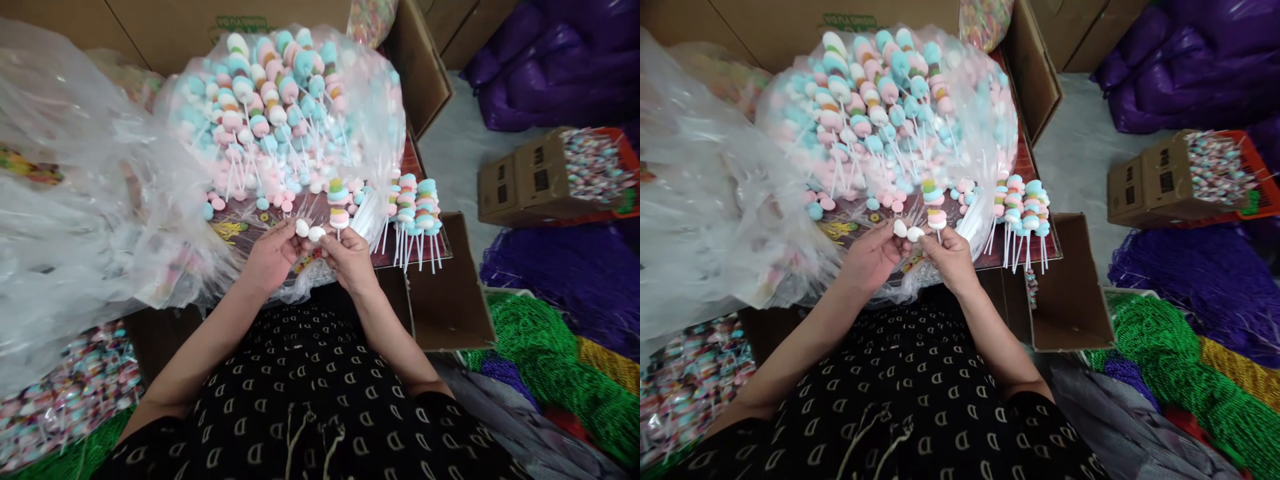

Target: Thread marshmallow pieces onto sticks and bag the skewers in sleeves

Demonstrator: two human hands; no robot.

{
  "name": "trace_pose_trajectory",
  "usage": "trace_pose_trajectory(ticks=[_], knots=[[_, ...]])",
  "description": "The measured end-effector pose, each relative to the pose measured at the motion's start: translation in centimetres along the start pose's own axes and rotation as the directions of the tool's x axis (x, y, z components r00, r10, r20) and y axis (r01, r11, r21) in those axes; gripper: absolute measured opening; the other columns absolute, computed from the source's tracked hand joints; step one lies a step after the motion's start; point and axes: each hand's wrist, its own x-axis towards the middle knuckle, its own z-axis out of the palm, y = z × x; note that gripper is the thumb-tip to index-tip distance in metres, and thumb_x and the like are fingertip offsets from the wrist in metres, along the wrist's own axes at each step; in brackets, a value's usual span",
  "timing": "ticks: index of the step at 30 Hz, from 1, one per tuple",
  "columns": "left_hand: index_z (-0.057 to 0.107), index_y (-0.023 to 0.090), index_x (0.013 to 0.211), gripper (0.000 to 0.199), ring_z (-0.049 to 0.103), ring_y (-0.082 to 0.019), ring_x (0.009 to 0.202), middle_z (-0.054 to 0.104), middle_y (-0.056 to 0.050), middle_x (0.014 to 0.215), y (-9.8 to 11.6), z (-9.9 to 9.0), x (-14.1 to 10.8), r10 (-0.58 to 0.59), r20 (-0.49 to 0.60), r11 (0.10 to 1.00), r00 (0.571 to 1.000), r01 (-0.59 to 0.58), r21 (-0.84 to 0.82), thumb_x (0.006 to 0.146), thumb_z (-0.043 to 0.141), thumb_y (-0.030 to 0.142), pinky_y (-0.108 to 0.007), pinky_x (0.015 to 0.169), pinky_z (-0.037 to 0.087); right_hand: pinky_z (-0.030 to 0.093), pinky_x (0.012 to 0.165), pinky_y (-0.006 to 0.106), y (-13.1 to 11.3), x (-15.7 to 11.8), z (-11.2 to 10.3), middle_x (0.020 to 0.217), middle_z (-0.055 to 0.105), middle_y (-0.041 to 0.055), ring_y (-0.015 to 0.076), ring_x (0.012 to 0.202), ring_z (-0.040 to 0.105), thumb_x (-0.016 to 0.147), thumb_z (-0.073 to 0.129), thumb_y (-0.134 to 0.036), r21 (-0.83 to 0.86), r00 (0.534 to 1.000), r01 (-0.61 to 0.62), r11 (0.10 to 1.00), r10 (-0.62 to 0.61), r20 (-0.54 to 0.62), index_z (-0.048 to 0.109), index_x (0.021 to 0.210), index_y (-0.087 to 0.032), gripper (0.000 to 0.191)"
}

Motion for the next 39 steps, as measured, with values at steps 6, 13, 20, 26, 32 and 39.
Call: trace_pose_trajectory(ticks=[6, 13, 20, 26, 32, 39], knots=[[0.066, 0.025, 0.095, 0.028, 0.059, -0.015, 0.065, 0.062, 0.001, 0.073, -1.3, 0.2, 0.1, 0.124, -0.04, 0.97, 0.991, -0.113, 0.213, 0.097, 0.068, 0.053, -0.028, 0.06, 0.05, 0.024, 0.048, 0.023, 0.3, -0.1, -0.1, 0.062, 0.053, -0.0083, 0.0071, 0.05, 0.036, 0.071, 0.089, -0.054, -0.018, 0.999, -0.03, 0.999, 0.031, 0.032, 0.071, 0.094, -0.023, 0.042], [0.075, 0.022, 0.1, 0.034, 0.06, -0.015, 0.068, 0.069, 0.0, 0.075, -1.3, -0.6, -0.8, 0.26, 0.001, 0.832, 0.966, -0.224, 0.508, 0.105, 0.057, 0.051, -0.028, 0.067, 0.051, 0.031, 0.051, 0.023, 1.2, 0.0, -0.3, 0.067, 0.052, -0.0063, 0.0098, 0.058, 0.043, 0.079, 0.083, -0.051, -0.107, 0.998, 0.061, 0.992, -0.062, -0.005, 0.068, 0.089, -0.024, 0.032], [0.076, 0.021, 0.099, 0.027, 0.066, -0.019, 0.082, 0.076, -0.002, 0.088, 0.5, -0.5, -1.7, 0.244, 0.181, 0.649, 0.953, -0.299, 0.699, 0.095, 0.067, 0.045, -0.029, 0.078, 0.052, 0.037, 0.052, 0.024, 0.8, -0.2, 0.0, 0.066, 0.054, -0.0068, 0.0113, 0.058, 0.048, 0.077, 0.086, -0.054, -0.077, 0.996, 0.089, 0.993, -0.088, 0.013, 0.07, 0.095, -0.025, 0.038], [0.075, 0.021, 0.094, 0.029, 0.066, -0.018, 0.074, 0.073, -0.001, 0.078, -0.1, -1.2, -1.6, 0.165, 0.146, 0.731, 0.975, -0.221, 0.645, 0.1, 0.06, 0.046, -0.029, 0.074, 0.054, 0.038, 0.051, 0.026, 0.5, -0.5, 0.7, 0.064, 0.056, -0.0058, 0.0122, 0.056, 0.05, 0.078, 0.083, -0.06, -0.081, 0.996, 0.05, 0.995, -0.044, 0.074, 0.069, 0.092, -0.025, 0.04], [0.076, 0.022, 0.123, 0.033, 0.069, -0.024, 0.124, 0.079, -0.008, 0.129, -0.3, -0.9, -1.7, 0.219, 0.161, 0.748, 0.962, -0.271, 0.606, 0.101, 0.058, 0.04, -0.037, 0.112, 0.051, 0.045, 0.06, 0.026, 1.5, -0.2, 0.8, 0.071, 0.06, -0.0058, 0.0127, 0.064, 0.055, 0.079, 0.082, -0.051, -0.087, 0.999, 0.05, 0.995, -0.049, 0.023, 0.069, 0.095, -0.024, 0.035], [0.081, 0.021, 0.104, 0.02, 0.068, -0.017, 0.079, 0.077, -0.001, 0.084, -1.2, -1.4, -1.1, 0.179, -0.077, 0.866, 0.981, -0.12, 0.485, 0.093, 0.068, 0.032, -0.028, 0.077, 0.055, 0.034, 0.053, 0.023, 1.0, -0.5, 0.2, 0.072, 0.061, -0.0055, 0.0083, 0.056, 0.043, 0.088, 0.075, -0.049, -0.114, 0.998, 0.045, 0.992, -0.039, 0.058, 0.067, 0.094, -0.022, 0.029]])
